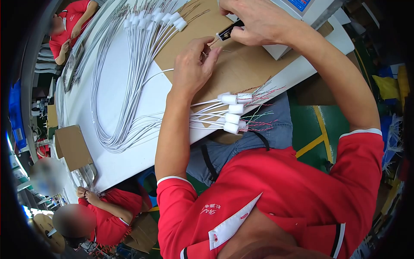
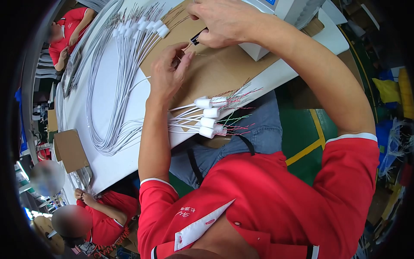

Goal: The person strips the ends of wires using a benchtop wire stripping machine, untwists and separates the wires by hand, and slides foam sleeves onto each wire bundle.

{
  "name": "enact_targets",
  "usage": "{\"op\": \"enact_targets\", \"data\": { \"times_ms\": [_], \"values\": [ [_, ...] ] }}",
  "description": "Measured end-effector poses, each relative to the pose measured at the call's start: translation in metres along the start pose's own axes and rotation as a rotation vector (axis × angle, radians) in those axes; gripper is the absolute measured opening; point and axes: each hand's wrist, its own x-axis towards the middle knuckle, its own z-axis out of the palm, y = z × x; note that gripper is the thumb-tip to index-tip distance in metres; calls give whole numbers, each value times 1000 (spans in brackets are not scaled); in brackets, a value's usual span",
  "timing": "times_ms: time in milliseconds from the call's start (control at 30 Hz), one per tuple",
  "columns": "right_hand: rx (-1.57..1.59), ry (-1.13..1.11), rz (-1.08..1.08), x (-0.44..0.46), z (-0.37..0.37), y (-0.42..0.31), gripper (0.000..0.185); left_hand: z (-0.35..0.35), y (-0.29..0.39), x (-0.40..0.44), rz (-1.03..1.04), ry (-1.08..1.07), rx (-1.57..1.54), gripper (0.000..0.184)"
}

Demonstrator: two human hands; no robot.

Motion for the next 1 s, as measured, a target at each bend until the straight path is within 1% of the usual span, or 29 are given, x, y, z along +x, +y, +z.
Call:
{"op": "enact_targets", "data": {
  "times_ms": [100, 200, 267, 300, 367, 467, 500, 567, 600, 633, 667, 733, 833, 933, 1000],
  "values": [
    [-27, -35, -18, 1, -2, -1, 37, -9, 0, -3, -105, -105, -63, 29],
    [-93, -76, -32, 2, -2, -2, 40, -21, -13, -8, -87, -139, -89, 38],
    [-167, -98, -60, 2, -1, -2, 42, -36, -12, -9, -200, -230, -114, 36],
    [-194, -139, -65, 2, -7, -6, 39, -42, -12, -10, -256, -275, -128, 35],
    [-245, -223, -77, 3, -25, -19, 35, -46, -21, -11, -159, -259, -98, 34],
    [-438, -231, -98, 2, 9, -4, 28, -51, -19, -11, -69, -269, -41, 29],
    [-431, -238, -100, 1, 7, -3, 25, -54, -17, -11, -52, -273, -17, 28],
    [-412, -242, -128, 1, 3, -4, 20, -58, -13, -14, -142, -402, -150, 29],
    [-380, -263, -79, 3, 1, -8, 21, -63, -10, -15, -190, -457, -211, 29],
    [-346, -282, -33, 4, -2, -13, 24, -70, 0, -16, -177, -564, -305, 30],
    [-312, -303, 13, 4, -4, -17, 30, -77, 8, -16, -165, -683, -482, 30],
    [-349, -249, -47, 2, -1, -12, 31, -76, 17, -19, -135, -787, -686, 30],
    [-359, -205, -72, 4, -4, -18, 36, -58, -1, -20, -99, -400, -457, 29],
    [-313, -179, -60, 5, -8, -21, 41, -62, -40, -15, -88, 158, 315, 26],
    [-292, -168, -55, 5, -8, -21, 42, -72, -63, -13, -189, 260, 538, 26]
  ]
}}
